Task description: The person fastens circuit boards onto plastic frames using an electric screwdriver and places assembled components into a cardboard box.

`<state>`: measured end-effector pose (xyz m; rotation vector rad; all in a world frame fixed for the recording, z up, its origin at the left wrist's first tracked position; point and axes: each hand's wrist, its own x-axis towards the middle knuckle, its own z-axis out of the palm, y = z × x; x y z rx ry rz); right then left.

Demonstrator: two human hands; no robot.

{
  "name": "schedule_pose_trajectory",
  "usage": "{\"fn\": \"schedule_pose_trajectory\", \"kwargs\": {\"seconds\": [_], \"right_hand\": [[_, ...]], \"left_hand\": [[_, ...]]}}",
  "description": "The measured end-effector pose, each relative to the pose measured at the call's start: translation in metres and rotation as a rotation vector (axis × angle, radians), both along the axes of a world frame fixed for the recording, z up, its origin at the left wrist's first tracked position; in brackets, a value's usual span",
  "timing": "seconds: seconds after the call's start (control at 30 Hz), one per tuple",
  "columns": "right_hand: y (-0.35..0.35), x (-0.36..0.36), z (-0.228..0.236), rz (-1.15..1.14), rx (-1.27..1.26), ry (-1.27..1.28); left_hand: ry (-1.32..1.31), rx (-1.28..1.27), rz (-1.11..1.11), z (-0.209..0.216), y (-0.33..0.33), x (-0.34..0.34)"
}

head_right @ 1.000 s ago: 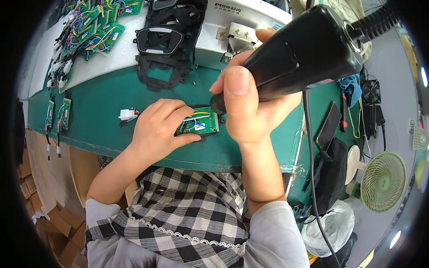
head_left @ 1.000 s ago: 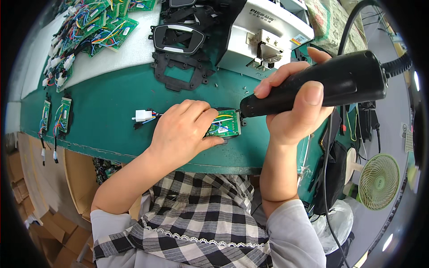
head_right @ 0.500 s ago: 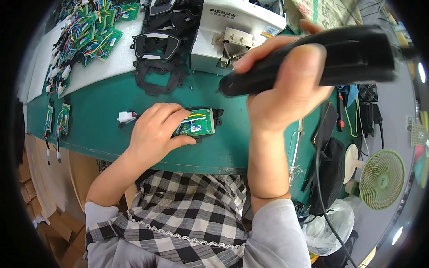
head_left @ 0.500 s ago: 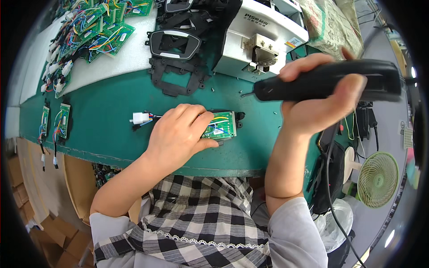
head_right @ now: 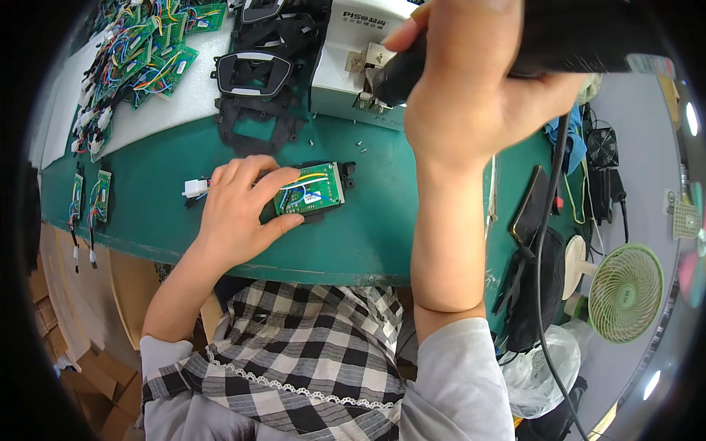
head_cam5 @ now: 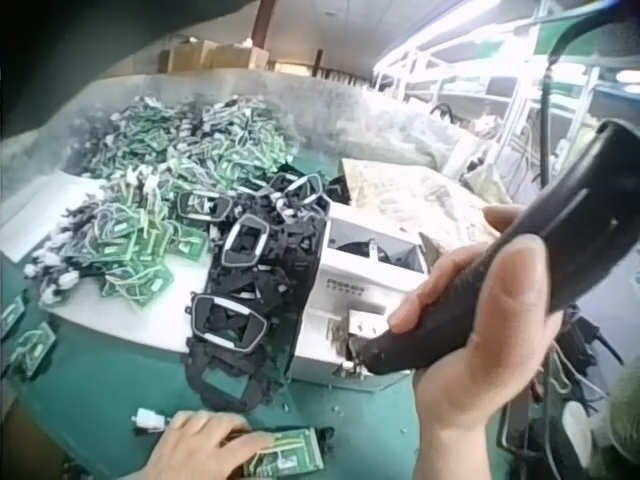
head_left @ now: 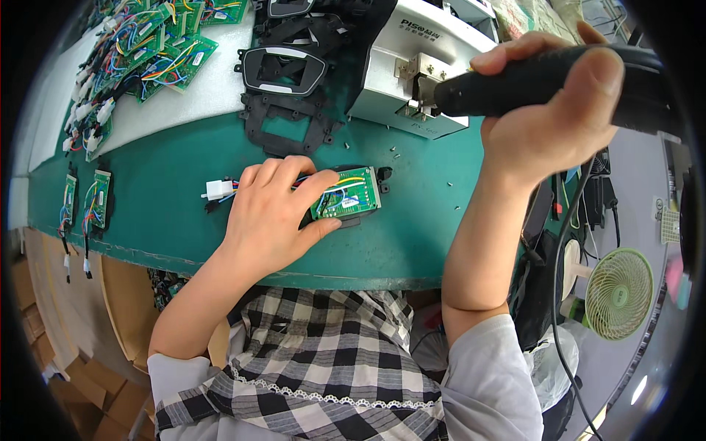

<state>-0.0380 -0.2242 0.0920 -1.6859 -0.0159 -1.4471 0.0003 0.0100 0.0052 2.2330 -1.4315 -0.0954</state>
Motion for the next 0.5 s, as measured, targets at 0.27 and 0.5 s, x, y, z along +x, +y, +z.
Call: {"fn": "schedule_pose_trajectory", "kwargs": {"seconds": [0.27,0.5], "right_hand": [[0.040,-0.044,-0.035,0.258,0.258,0.258],[0.054,-0.042,-0.044,0.241,0.318,0.285]], "left_hand": [[0.013,0.007,0.064,0.000,-0.001,0.002],[0.030,0.015,0.074,0.000,-0.001,0.002]]}}
